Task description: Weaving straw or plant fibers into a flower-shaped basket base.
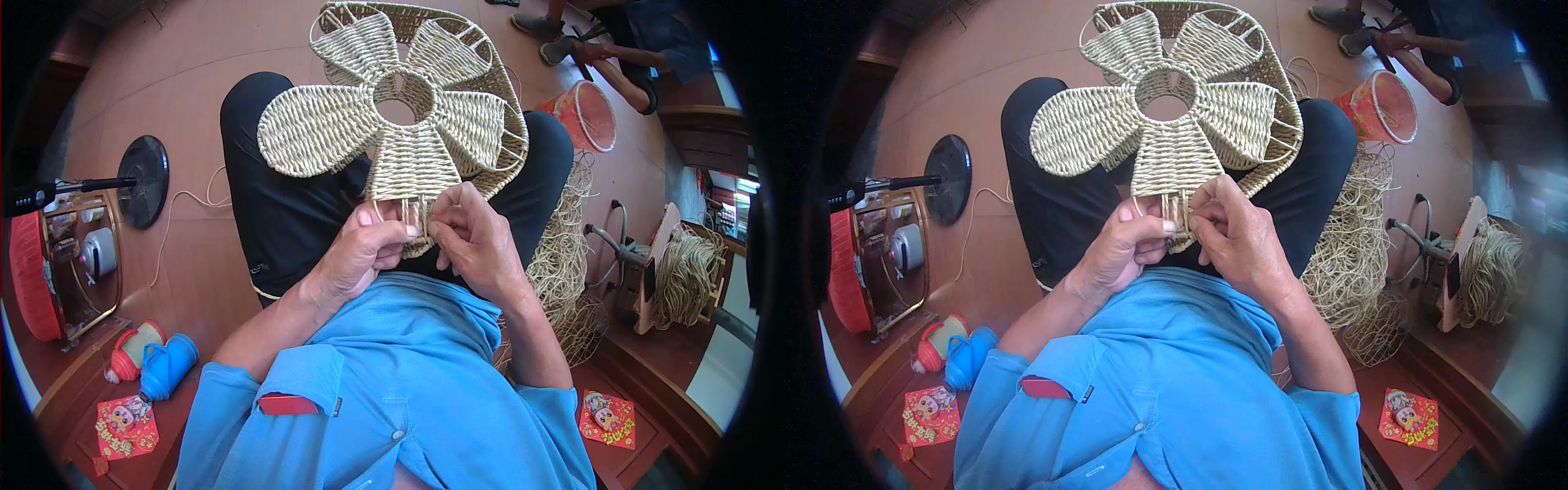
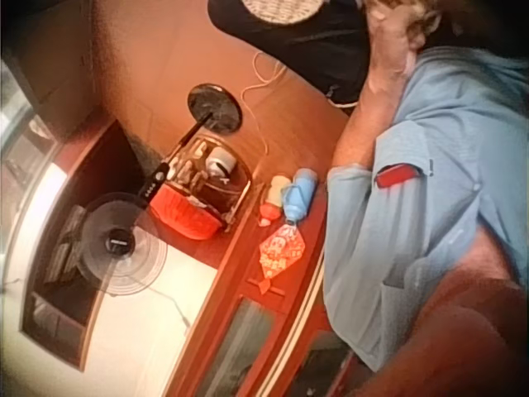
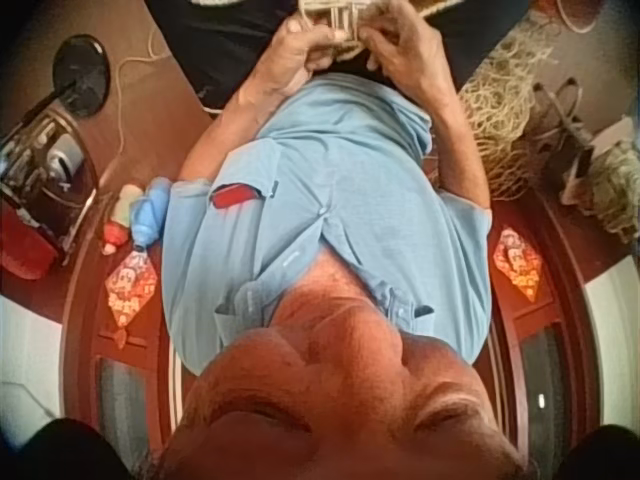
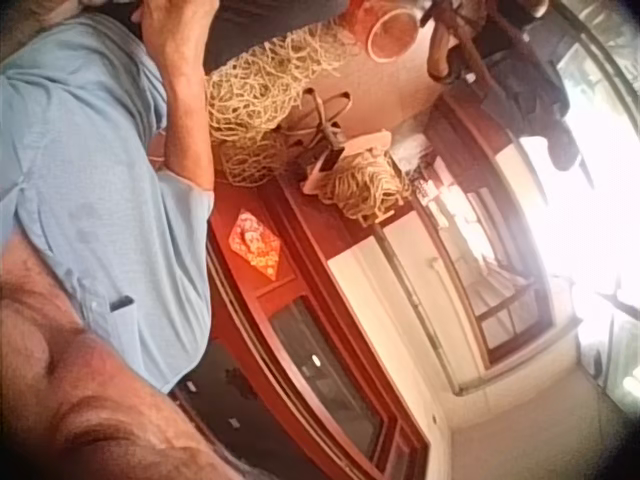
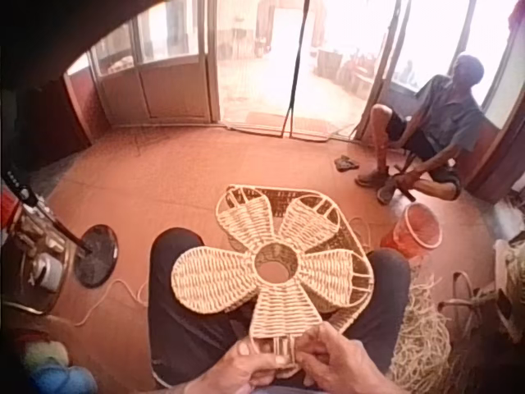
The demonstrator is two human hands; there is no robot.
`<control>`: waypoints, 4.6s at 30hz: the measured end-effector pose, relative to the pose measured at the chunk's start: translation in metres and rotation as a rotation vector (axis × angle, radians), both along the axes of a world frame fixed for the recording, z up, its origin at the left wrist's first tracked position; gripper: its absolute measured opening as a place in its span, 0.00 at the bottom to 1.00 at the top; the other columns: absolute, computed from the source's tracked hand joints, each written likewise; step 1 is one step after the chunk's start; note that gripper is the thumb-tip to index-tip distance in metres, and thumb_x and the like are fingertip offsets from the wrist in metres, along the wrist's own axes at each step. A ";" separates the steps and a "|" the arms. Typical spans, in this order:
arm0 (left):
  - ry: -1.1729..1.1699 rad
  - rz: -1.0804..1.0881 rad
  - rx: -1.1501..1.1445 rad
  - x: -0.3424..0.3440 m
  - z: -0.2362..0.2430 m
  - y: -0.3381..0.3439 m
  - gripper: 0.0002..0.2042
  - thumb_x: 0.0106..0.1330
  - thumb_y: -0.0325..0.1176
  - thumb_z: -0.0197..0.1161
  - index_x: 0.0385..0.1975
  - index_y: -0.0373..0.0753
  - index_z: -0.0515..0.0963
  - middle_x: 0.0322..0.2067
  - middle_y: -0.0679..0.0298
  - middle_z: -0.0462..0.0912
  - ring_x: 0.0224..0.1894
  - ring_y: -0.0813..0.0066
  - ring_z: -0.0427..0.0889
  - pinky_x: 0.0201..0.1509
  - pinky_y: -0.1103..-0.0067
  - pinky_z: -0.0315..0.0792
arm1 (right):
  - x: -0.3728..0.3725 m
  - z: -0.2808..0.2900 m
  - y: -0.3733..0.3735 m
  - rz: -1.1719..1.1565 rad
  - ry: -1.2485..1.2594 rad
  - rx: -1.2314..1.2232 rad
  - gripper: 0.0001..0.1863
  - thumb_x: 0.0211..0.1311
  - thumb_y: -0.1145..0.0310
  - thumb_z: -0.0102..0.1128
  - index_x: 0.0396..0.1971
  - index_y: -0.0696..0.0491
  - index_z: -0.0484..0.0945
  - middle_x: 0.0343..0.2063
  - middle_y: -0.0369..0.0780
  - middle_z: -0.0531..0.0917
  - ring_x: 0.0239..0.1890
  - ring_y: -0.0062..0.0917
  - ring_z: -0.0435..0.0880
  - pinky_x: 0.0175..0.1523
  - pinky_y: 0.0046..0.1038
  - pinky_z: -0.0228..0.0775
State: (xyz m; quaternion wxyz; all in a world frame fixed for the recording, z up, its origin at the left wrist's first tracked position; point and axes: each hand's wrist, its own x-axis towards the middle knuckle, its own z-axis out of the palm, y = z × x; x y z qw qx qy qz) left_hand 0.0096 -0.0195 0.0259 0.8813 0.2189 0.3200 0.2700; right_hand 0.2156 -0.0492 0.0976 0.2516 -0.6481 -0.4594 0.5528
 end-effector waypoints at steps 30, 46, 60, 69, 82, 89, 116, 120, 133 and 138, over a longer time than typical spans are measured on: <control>0.801 -0.096 1.208 -0.009 0.034 -0.013 0.08 0.68 0.22 0.73 0.45 0.37 0.86 0.36 0.60 0.88 0.36 0.67 0.90 0.39 0.74 0.81 | 0.016 -0.014 -0.006 0.271 -0.033 0.164 0.23 0.65 0.72 0.77 0.55 0.54 0.76 0.44 0.46 0.92 0.40 0.32 0.95 0.45 0.33 0.87; 0.563 0.018 0.597 -0.029 0.018 -0.030 0.04 0.77 0.26 0.68 0.46 0.35 0.84 0.37 0.71 0.86 0.39 0.90 0.79 0.45 0.86 0.74 | 0.019 -0.030 -0.005 0.340 -0.074 0.329 0.16 0.68 0.69 0.77 0.52 0.52 0.85 0.36 0.40 0.90 0.29 0.21 0.87 0.33 0.27 0.78; 0.608 0.171 0.541 -0.018 0.012 -0.027 0.06 0.77 0.27 0.69 0.48 0.35 0.81 0.33 0.76 0.81 0.33 0.96 0.73 0.36 0.90 0.67 | -0.024 -0.034 -0.024 -0.043 -0.206 0.311 0.07 0.63 0.70 0.75 0.33 0.55 0.84 0.28 0.37 0.84 0.24 0.23 0.80 0.30 0.28 0.73; 0.347 0.253 0.226 -0.009 0.007 -0.023 0.13 0.78 0.31 0.71 0.53 0.34 0.76 0.32 0.75 0.78 0.33 0.93 0.71 0.35 0.89 0.67 | -0.032 -0.030 -0.022 -0.113 -0.242 0.245 0.09 0.63 0.67 0.71 0.31 0.56 0.82 0.25 0.39 0.82 0.24 0.27 0.78 0.33 0.32 0.72; 0.233 0.030 0.185 -0.029 -0.011 -0.016 0.08 0.78 0.33 0.71 0.50 0.38 0.86 0.36 0.71 0.89 0.24 0.95 0.67 0.25 0.90 0.58 | -0.021 -0.026 -0.020 -0.006 -0.217 0.216 0.06 0.66 0.70 0.71 0.35 0.56 0.84 0.26 0.38 0.86 0.22 0.22 0.80 0.32 0.29 0.74; 0.376 0.029 0.393 -0.028 -0.013 -0.019 0.07 0.80 0.31 0.67 0.50 0.37 0.86 0.37 0.71 0.89 0.24 0.94 0.68 0.25 0.89 0.60 | -0.004 -0.028 -0.017 0.082 -0.086 0.175 0.06 0.68 0.76 0.67 0.43 0.56 0.85 0.29 0.37 0.88 0.23 0.16 0.79 0.32 0.26 0.73; 0.225 0.110 0.297 -0.006 -0.029 -0.020 0.09 0.75 0.24 0.71 0.51 0.33 0.84 0.46 0.67 0.88 0.50 0.82 0.85 0.61 0.80 0.80 | 0.019 0.010 0.022 0.545 -0.434 0.441 0.08 0.68 0.72 0.69 0.44 0.50 0.90 0.37 0.42 0.85 0.37 0.41 0.89 0.43 0.41 0.81; 0.260 0.093 0.311 -0.005 -0.025 -0.026 0.09 0.75 0.22 0.69 0.51 0.33 0.83 0.45 0.66 0.87 0.47 0.83 0.85 0.56 0.81 0.80 | 0.018 0.019 0.042 0.772 -0.482 0.396 0.06 0.67 0.69 0.68 0.40 0.53 0.90 0.36 0.44 0.85 0.39 0.43 0.89 0.46 0.44 0.82; 0.253 0.001 0.070 -0.010 0.013 -0.025 0.10 0.76 0.29 0.71 0.53 0.36 0.85 0.37 0.74 0.86 0.28 0.93 0.70 0.30 0.90 0.63 | 0.018 0.009 0.062 0.961 -0.369 0.418 0.07 0.62 0.71 0.67 0.38 0.57 0.87 0.36 0.45 0.85 0.37 0.45 0.89 0.44 0.45 0.82; 0.270 0.047 0.013 -0.008 0.012 -0.030 0.10 0.77 0.30 0.71 0.53 0.37 0.85 0.37 0.74 0.86 0.28 0.94 0.69 0.30 0.90 0.62 | 0.016 0.004 0.043 0.856 -0.425 0.453 0.07 0.63 0.70 0.67 0.38 0.57 0.83 0.35 0.45 0.84 0.36 0.46 0.89 0.42 0.46 0.83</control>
